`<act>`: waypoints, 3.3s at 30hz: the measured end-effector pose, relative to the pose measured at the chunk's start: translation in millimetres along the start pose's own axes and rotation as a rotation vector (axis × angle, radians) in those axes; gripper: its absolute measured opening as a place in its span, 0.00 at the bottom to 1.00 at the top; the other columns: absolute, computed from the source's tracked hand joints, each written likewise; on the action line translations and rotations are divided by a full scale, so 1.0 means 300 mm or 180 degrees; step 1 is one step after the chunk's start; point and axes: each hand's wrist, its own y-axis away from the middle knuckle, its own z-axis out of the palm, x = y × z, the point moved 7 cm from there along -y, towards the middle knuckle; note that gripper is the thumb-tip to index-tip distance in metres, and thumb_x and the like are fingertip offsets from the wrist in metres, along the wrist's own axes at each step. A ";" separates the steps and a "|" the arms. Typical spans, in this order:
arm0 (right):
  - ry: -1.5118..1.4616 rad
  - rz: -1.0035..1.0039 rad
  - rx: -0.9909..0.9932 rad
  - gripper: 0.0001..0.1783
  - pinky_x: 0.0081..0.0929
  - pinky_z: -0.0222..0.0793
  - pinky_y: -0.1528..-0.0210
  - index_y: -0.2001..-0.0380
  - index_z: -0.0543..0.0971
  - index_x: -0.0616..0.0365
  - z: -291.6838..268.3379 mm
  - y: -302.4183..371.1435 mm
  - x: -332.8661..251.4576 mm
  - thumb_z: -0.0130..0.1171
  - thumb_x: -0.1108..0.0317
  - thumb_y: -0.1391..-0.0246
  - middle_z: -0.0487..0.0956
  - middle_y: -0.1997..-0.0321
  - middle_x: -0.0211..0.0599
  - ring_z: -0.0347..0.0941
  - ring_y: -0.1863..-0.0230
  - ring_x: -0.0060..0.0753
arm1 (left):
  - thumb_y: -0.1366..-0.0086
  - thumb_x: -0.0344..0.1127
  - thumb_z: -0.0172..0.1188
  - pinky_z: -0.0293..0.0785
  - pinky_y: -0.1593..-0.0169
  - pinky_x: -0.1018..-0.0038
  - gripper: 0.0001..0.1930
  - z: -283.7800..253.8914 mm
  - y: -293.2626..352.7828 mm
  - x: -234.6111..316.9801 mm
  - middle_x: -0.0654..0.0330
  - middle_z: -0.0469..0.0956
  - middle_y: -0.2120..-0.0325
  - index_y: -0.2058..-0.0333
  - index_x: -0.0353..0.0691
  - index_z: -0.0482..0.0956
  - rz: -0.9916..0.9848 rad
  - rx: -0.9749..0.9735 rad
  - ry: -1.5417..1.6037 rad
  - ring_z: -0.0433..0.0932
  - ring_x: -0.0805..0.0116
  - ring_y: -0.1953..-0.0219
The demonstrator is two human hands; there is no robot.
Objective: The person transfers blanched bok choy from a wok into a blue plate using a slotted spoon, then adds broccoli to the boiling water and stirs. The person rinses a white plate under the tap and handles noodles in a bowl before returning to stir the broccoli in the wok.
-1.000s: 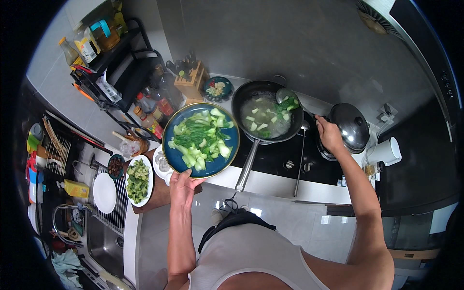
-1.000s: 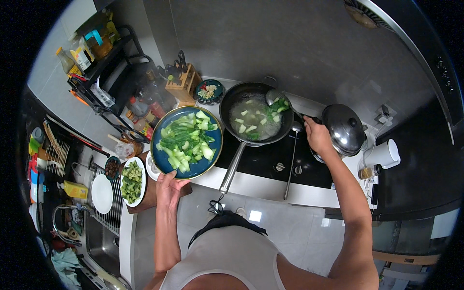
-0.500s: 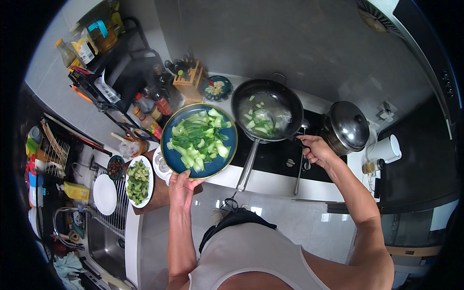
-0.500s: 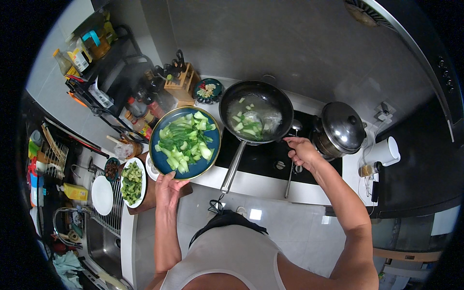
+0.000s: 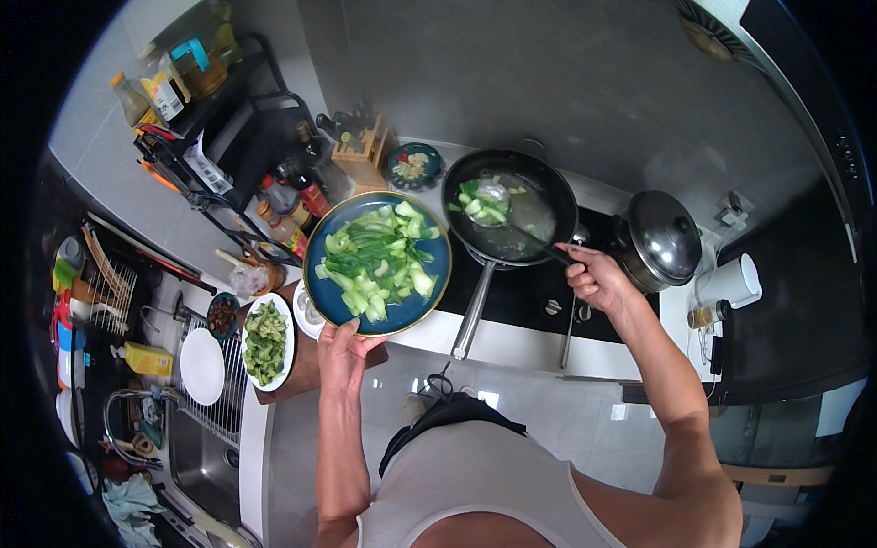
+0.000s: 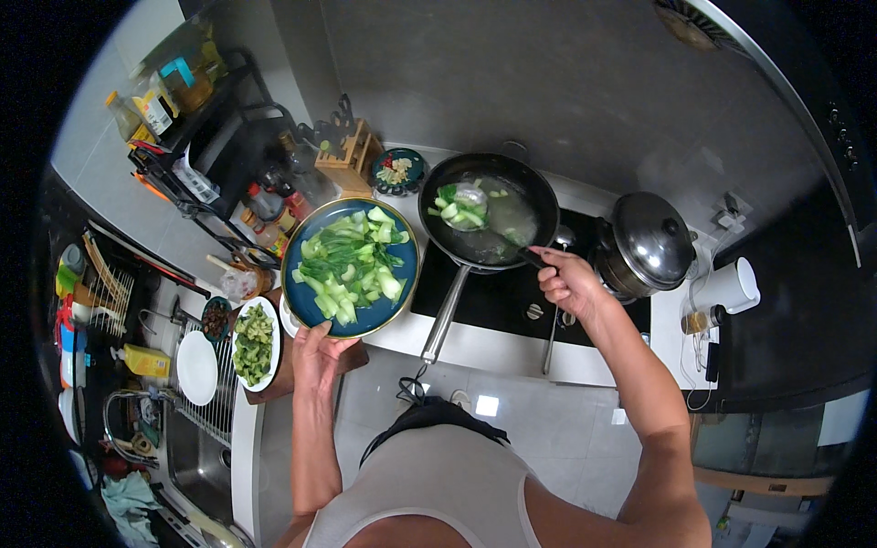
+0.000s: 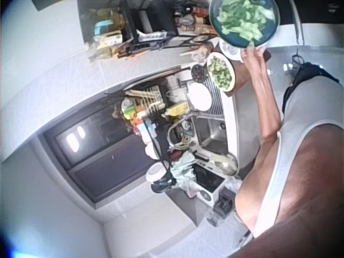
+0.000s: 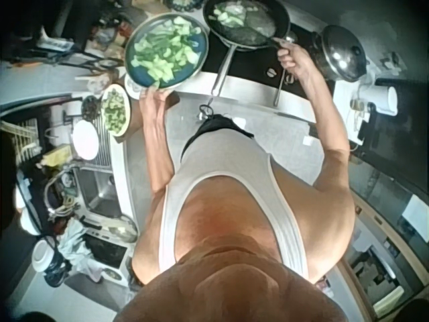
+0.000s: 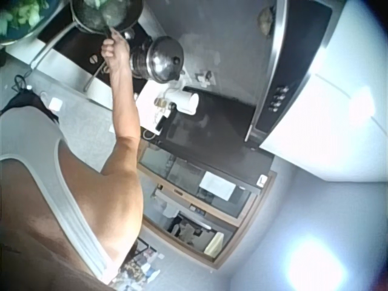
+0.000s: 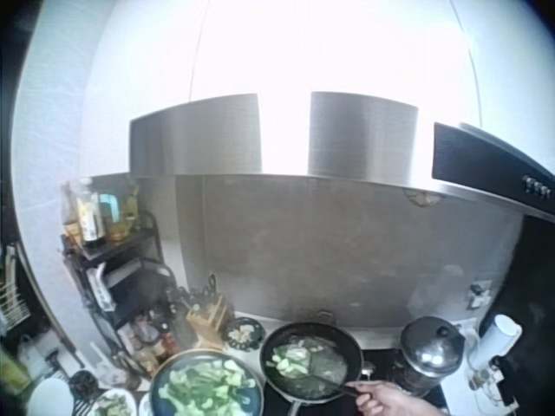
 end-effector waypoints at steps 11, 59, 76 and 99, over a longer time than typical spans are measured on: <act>0.3323 -0.1810 0.1136 0.20 0.21 0.60 0.80 0.42 0.75 0.59 -0.192 0.035 -0.294 0.50 0.63 0.31 0.73 0.78 0.26 0.63 0.82 0.18 | 0.35 0.22 0.53 0.88 0.58 0.57 0.13 0.005 0.001 -0.021 0.46 0.81 0.57 0.51 0.26 0.73 -0.0061 -0.0060 -0.0023 0.85 0.54 0.61; 0.0864 -0.0928 0.0470 0.17 0.12 0.42 0.88 0.41 0.71 0.52 -0.052 0.239 -0.282 0.43 0.68 0.30 0.61 0.81 0.21 0.48 0.86 0.12 | 0.35 0.21 0.52 0.87 0.55 0.52 0.16 0.169 -0.102 -0.168 0.42 0.79 0.53 0.49 0.28 0.71 -0.0390 -0.0527 0.0003 0.84 0.47 0.56; 0.1358 -0.1197 0.0706 0.20 0.12 0.41 0.88 0.37 0.69 0.54 -0.084 0.299 -0.281 0.42 0.68 0.29 0.64 0.81 0.22 0.49 0.88 0.11 | 0.35 0.23 0.53 0.86 0.55 0.53 0.11 0.229 -0.123 -0.235 0.43 0.80 0.58 0.54 0.27 0.71 -0.0607 -0.0573 -0.0073 0.85 0.50 0.59; 0.2027 -0.1563 0.0750 0.21 0.14 0.49 0.84 0.36 0.70 0.56 0.010 0.345 -0.246 0.47 0.65 0.29 0.67 0.80 0.21 0.54 0.85 0.12 | 0.35 0.21 0.50 0.86 0.53 0.52 0.12 0.287 -0.144 -0.250 0.39 0.78 0.55 0.53 0.25 0.69 -0.0608 -0.0613 -0.0166 0.84 0.46 0.55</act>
